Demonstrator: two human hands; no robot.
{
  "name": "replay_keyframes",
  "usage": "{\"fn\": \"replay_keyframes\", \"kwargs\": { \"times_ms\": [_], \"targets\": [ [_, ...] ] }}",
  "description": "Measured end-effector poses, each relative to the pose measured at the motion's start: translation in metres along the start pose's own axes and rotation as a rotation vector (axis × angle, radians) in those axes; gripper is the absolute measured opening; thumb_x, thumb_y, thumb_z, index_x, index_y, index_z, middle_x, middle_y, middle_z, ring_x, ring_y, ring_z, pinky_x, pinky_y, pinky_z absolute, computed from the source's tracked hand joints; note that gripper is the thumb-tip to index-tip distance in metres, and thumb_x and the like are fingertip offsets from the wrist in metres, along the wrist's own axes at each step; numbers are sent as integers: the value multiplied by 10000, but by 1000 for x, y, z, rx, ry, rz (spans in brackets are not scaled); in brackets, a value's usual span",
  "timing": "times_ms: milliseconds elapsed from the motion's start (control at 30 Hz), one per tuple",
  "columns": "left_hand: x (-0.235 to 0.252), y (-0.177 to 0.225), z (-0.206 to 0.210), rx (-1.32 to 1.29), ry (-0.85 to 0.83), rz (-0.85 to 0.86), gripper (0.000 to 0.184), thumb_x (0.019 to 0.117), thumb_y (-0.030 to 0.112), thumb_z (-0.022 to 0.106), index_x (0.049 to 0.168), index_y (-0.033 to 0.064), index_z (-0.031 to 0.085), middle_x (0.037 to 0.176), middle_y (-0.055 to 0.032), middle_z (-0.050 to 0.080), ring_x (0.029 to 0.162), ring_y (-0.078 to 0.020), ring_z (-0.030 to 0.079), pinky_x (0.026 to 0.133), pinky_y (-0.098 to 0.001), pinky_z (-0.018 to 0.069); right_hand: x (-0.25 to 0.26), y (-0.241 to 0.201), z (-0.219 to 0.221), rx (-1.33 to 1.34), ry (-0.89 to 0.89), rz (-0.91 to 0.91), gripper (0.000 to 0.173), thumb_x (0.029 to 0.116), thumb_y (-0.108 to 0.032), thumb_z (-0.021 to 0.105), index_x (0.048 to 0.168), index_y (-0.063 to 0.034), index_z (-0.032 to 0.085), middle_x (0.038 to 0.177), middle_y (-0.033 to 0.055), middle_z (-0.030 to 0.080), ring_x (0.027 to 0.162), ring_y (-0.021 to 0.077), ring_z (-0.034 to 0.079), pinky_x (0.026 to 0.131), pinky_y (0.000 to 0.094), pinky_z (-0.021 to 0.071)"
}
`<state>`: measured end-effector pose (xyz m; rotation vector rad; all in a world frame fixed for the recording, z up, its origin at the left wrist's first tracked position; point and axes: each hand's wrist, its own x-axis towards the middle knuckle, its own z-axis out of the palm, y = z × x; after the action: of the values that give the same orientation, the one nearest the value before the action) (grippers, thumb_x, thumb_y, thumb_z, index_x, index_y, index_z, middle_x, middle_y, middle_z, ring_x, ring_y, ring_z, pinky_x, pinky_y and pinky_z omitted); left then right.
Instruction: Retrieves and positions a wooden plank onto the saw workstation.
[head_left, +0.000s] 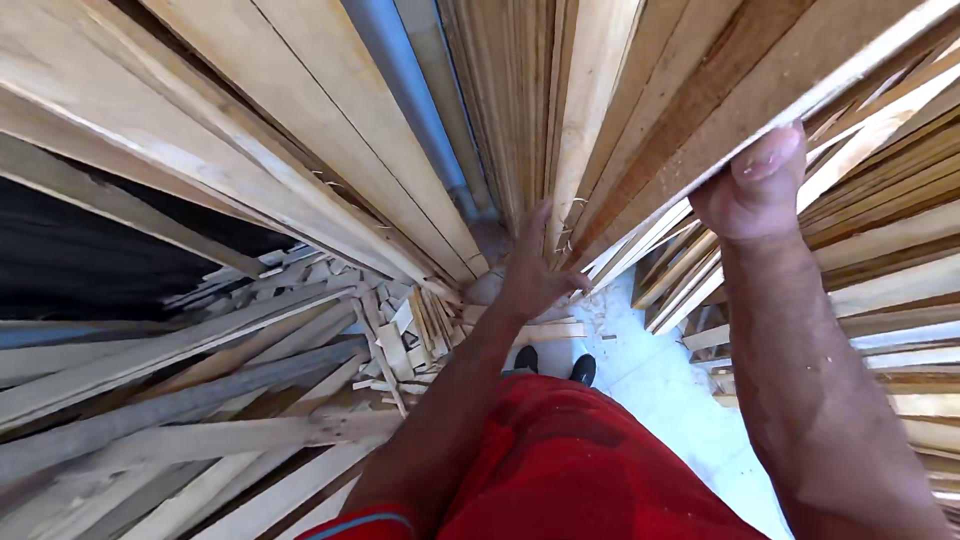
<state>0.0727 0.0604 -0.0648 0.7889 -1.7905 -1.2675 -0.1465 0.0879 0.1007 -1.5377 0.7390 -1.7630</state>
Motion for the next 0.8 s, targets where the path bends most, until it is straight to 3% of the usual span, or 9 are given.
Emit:
{"fn": "replay_keyframes", "kwargs": {
  "times_ms": [100, 167, 267, 367, 600, 800],
  "targets": [
    [21, 19, 21, -1, 76, 121, 1392, 616, 896, 706, 1583, -9, 277, 1602, -214, 372, 1448, -265, 428, 1176, -447, 413, 1, 0, 1, -11, 4, -9, 578, 838, -510, 807, 1244, -181, 558, 1087, -77, 723, 1016, 91, 709, 911, 359, 616],
    [33, 27, 32, -57, 146, 212, 1415, 605, 865, 751, 1583, -25, 247, 1592, -207, 394, 1400, -230, 489, 1130, -402, 472, 2, 0, 1, -9, 13, -3, 586, 838, -511, 808, 1242, -175, 547, 1084, -74, 721, 1017, 90, 709, 910, 355, 618],
    [46, 42, 52, -176, 233, 268, 1452, 572, 807, 825, 1563, -65, 220, 1454, -193, 527, 1232, -184, 625, 1021, -364, 576, 0, -1, 2, -17, 22, 8, 569, 842, -516, 802, 1220, -163, 564, 1062, -68, 729, 1000, 90, 715, 896, 349, 626],
    [48, 44, 64, -211, 262, 295, 1387, 651, 766, 814, 1532, -114, 203, 1387, -195, 557, 1227, -171, 624, 1058, -351, 553, -1, -6, 2, -14, 9, 44, 569, 840, -507, 805, 1220, -160, 562, 1058, -77, 728, 999, 75, 713, 900, 335, 623],
    [50, 43, 66, -195, 290, 264, 1231, 673, 682, 860, 1431, -127, 326, 1263, -169, 623, 1131, -163, 669, 998, -357, 590, 2, -11, 1, 0, -7, 107, 615, 839, -509, 803, 1238, -131, 526, 1048, -74, 722, 987, 69, 710, 898, 325, 622],
    [54, 45, 67, -67, 356, 278, 1236, 701, 754, 788, 1426, -136, 331, 1247, -174, 628, 1135, -136, 662, 1003, -339, 578, 7, -12, -3, 24, -52, 155, 601, 864, -524, 778, 1233, -128, 517, 1042, -67, 719, 986, 80, 711, 905, 339, 619]
  ]
}}
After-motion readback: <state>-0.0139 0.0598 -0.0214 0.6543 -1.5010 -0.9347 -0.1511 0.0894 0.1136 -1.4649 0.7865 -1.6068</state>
